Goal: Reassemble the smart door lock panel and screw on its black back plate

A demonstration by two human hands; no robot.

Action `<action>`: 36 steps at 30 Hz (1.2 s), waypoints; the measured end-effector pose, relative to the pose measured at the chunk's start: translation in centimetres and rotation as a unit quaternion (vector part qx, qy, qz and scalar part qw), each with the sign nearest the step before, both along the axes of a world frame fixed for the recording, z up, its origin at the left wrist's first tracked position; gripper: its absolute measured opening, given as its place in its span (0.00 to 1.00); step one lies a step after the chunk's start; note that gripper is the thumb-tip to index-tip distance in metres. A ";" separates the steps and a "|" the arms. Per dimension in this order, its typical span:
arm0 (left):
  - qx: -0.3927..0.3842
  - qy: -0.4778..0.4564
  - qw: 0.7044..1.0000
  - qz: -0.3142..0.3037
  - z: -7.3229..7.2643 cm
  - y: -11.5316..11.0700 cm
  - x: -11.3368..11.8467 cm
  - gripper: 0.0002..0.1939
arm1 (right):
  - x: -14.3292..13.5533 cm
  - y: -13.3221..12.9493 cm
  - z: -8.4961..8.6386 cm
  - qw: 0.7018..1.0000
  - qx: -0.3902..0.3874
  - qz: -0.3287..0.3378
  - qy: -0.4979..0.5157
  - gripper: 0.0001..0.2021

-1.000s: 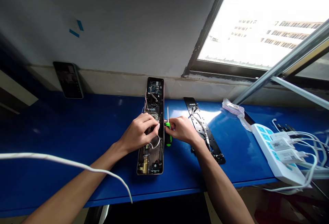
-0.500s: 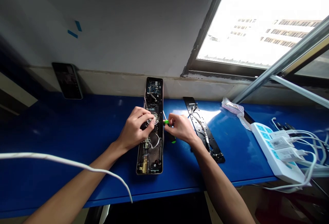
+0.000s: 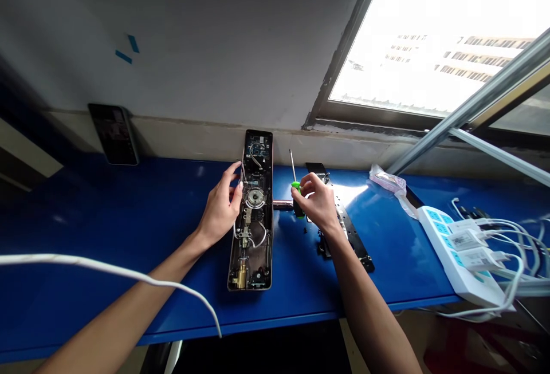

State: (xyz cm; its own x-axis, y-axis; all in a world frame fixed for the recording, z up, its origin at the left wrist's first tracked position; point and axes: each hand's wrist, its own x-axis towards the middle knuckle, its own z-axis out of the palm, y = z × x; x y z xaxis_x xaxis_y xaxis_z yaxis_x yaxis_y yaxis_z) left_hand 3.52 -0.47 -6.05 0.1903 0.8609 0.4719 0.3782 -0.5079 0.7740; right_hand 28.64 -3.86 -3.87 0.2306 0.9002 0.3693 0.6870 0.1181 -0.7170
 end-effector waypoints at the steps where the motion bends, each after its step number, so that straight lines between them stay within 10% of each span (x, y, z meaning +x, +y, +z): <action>1: 0.009 0.005 1.000 -0.003 0.1 0.0 0.0 0.27 | 0.0 0.0 -0.1 1.000 0.002 0.001 0.002 0.08; 36: 0.023 0.075 0.997 -0.003 2.6 -1.8 -0.7 0.20 | 0.9 0.3 -0.5 0.996 0.032 0.076 -0.023 0.11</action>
State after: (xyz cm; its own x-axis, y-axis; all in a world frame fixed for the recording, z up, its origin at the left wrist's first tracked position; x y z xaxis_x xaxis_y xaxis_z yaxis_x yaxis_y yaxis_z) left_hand 2.82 -2.27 -3.45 0.2676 0.8375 0.4764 0.4842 -0.5443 0.6850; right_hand 29.54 -3.61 -4.37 0.0746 0.8974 0.4349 0.6899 0.2685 -0.6723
